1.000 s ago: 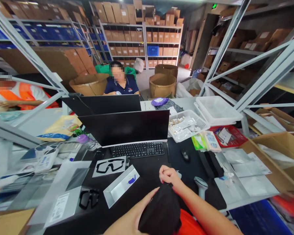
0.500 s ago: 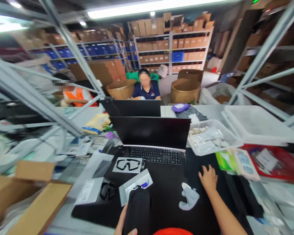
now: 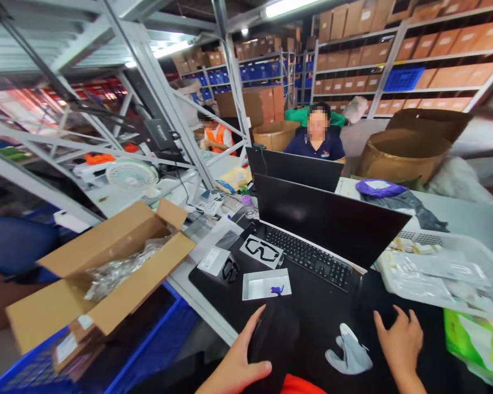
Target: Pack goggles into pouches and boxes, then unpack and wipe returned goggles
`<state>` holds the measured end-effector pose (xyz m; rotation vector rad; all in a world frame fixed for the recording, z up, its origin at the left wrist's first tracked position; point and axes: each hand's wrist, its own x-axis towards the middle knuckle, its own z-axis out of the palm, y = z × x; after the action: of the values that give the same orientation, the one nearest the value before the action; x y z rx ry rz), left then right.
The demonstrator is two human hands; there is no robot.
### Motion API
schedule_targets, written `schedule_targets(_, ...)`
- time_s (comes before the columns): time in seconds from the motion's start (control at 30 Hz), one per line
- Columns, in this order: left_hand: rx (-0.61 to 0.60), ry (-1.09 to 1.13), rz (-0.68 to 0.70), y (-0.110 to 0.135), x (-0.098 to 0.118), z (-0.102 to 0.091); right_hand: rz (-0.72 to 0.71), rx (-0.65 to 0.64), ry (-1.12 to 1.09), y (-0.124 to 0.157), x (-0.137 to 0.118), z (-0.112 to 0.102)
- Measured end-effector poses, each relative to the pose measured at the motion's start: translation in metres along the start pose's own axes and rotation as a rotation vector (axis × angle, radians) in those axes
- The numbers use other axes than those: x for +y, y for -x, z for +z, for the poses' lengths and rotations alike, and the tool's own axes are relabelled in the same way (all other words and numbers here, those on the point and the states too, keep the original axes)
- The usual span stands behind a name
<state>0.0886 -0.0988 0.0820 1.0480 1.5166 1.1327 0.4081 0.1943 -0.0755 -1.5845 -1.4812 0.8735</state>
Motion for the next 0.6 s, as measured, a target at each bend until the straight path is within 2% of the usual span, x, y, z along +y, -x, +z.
schedule_targets(0.07, 0.001, -0.205, 0.041, -0.001, 0.007, 0.006, 0.009, -0.121, -0.113, 0.017, -0.026, 0.012)
schedule_targets(0.13, -0.027, -0.451, 0.105, -0.007, 0.014, 0.015, 0.027, -0.347, -0.255, 0.042, -0.056, 0.024)
schedule_targets(0.17, -0.064, -0.572, 0.142, -0.011, 0.017, 0.019, 0.027, -0.493, -0.301, 0.056, -0.071, 0.028)
schedule_targets(0.2, -0.113, -0.685, 0.174, -0.016, 0.02, 0.024, 0.059, -0.727, -0.381, 0.069, -0.085, 0.031)
schedule_targets(0.23, -0.165, -0.786, 0.2, -0.022, 0.021, 0.029, 0.054, -0.898, -0.407, 0.082, -0.098, 0.034)
schedule_targets(0.27, -0.215, -0.867, 0.22, -0.027, 0.021, 0.033, -0.005, -1.018, -0.385, 0.093, -0.108, 0.036)
schedule_targets(0.3, -0.252, -0.925, 0.238, -0.032, 0.019, 0.037, -0.082, -1.085, -0.341, 0.101, -0.116, 0.037)
schedule_targets(0.33, -0.276, -0.961, 0.257, -0.037, 0.016, 0.04, -0.169, -1.082, -0.272, 0.107, -0.122, 0.038)
schedule_targets(0.4, -0.289, -0.986, 0.303, -0.044, 0.006, 0.043, -0.274, -0.994, -0.147, 0.113, -0.127, 0.04)
schedule_targets(0.53, -0.265, -1.007, 0.366, -0.055, -0.018, 0.039, -0.175, -0.886, -0.125, 0.112, -0.126, 0.047)
schedule_targets(0.6, -0.235, -1.025, 0.405, -0.06, -0.028, 0.033, -0.172, -0.849, -0.16, 0.113, -0.131, 0.05)
